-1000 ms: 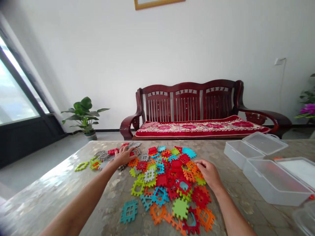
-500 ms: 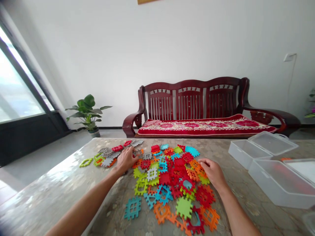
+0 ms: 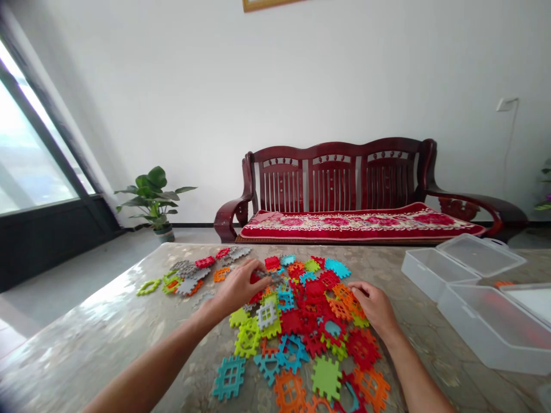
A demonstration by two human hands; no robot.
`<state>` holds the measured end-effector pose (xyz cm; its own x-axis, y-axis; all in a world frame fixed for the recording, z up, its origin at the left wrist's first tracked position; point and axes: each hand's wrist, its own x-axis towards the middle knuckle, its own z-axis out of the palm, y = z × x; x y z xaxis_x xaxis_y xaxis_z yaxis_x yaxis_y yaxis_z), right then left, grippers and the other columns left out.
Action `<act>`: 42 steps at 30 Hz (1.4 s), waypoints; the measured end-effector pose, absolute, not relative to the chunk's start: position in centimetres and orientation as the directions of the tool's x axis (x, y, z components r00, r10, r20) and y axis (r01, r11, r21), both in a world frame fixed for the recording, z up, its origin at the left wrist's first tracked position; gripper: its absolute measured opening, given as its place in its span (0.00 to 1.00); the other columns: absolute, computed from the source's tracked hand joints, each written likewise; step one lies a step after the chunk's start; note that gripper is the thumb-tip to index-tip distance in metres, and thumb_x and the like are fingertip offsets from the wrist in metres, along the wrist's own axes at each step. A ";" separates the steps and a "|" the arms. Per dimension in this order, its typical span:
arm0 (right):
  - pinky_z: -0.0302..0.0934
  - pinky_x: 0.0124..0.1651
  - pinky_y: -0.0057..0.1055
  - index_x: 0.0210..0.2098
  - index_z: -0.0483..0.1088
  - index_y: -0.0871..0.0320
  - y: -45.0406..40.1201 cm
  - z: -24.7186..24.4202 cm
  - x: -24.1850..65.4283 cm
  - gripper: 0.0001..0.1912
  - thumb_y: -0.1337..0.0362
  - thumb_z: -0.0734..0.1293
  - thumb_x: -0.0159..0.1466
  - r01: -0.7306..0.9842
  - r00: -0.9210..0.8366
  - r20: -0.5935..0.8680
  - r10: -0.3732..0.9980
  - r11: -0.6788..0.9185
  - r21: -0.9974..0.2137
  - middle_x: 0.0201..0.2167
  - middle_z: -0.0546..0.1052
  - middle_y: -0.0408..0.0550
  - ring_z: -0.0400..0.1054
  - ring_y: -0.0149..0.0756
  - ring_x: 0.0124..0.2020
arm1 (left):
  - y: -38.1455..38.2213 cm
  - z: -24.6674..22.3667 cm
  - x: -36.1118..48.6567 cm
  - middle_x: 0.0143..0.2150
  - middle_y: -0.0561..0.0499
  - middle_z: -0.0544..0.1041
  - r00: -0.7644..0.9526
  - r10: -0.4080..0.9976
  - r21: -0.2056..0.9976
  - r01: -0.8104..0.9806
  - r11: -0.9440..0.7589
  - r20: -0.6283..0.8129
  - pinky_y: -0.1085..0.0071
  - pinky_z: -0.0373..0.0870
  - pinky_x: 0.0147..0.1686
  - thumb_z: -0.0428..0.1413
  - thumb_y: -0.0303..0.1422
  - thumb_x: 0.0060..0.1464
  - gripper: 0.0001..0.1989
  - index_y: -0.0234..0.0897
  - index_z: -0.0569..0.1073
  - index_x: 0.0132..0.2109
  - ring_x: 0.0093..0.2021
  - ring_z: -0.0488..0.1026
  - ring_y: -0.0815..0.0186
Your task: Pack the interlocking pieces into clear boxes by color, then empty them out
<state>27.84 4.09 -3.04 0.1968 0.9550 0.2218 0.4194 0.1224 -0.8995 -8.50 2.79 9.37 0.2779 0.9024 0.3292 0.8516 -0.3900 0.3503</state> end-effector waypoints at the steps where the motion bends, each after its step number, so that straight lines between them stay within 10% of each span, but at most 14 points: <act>1: 0.66 0.46 0.40 0.34 0.78 0.57 4.1 -3.0 27.8 0.18 0.52 0.65 0.53 0.421 0.198 0.223 0.954 0.123 -0.899 0.34 0.81 0.52 0.74 0.47 0.38 | 2.9 9.7 -8.3 0.42 0.50 0.77 0.323 0.893 0.379 0.820 -0.430 0.314 0.71 0.65 0.39 0.51 0.46 0.57 0.15 0.41 0.72 0.43 0.40 0.74 0.63; 7: 0.66 0.46 0.40 0.33 0.78 0.56 4.0 -2.7 27.7 0.17 0.52 0.64 0.52 0.425 0.208 0.234 0.950 0.128 -0.896 0.34 0.82 0.51 0.75 0.47 0.39 | 8.0 9.2 -10.2 0.50 0.49 0.77 0.138 0.972 0.311 0.931 -0.193 0.189 0.71 0.67 0.46 0.40 0.45 0.64 0.21 0.44 0.72 0.51 0.49 0.74 0.62; 16: 0.66 0.45 0.38 0.33 0.77 0.56 3.9 -2.4 27.3 0.17 0.52 0.64 0.53 0.443 0.222 0.245 0.944 0.126 -0.888 0.34 0.82 0.50 0.75 0.46 0.39 | 16.5 5.1 -15.6 0.72 0.41 0.50 -0.105 0.994 0.136 0.986 0.099 0.032 0.38 0.54 0.58 0.46 0.54 0.57 0.33 0.51 0.58 0.67 0.70 0.44 0.39; 24: 0.65 0.46 0.38 0.33 0.77 0.56 4.0 -2.8 27.5 0.17 0.53 0.64 0.54 0.442 0.225 0.245 0.943 0.125 -0.888 0.34 0.82 0.50 0.74 0.46 0.39 | 17.8 2.6 -16.0 0.67 0.41 0.60 -0.094 0.996 0.053 0.994 0.094 -0.008 0.34 0.54 0.54 0.46 0.53 0.56 0.28 0.50 0.67 0.60 0.66 0.51 0.38; 42: 0.65 0.45 0.39 0.33 0.77 0.56 4.0 -2.5 27.3 0.17 0.53 0.63 0.54 0.460 0.224 0.265 0.938 0.138 -0.877 0.34 0.81 0.50 0.74 0.47 0.39 | 9.8 3.9 -11.5 0.45 0.43 0.74 0.061 0.983 0.188 0.978 -0.094 0.173 0.64 0.65 0.47 0.48 0.29 0.57 0.10 0.37 0.74 0.40 0.47 0.70 0.57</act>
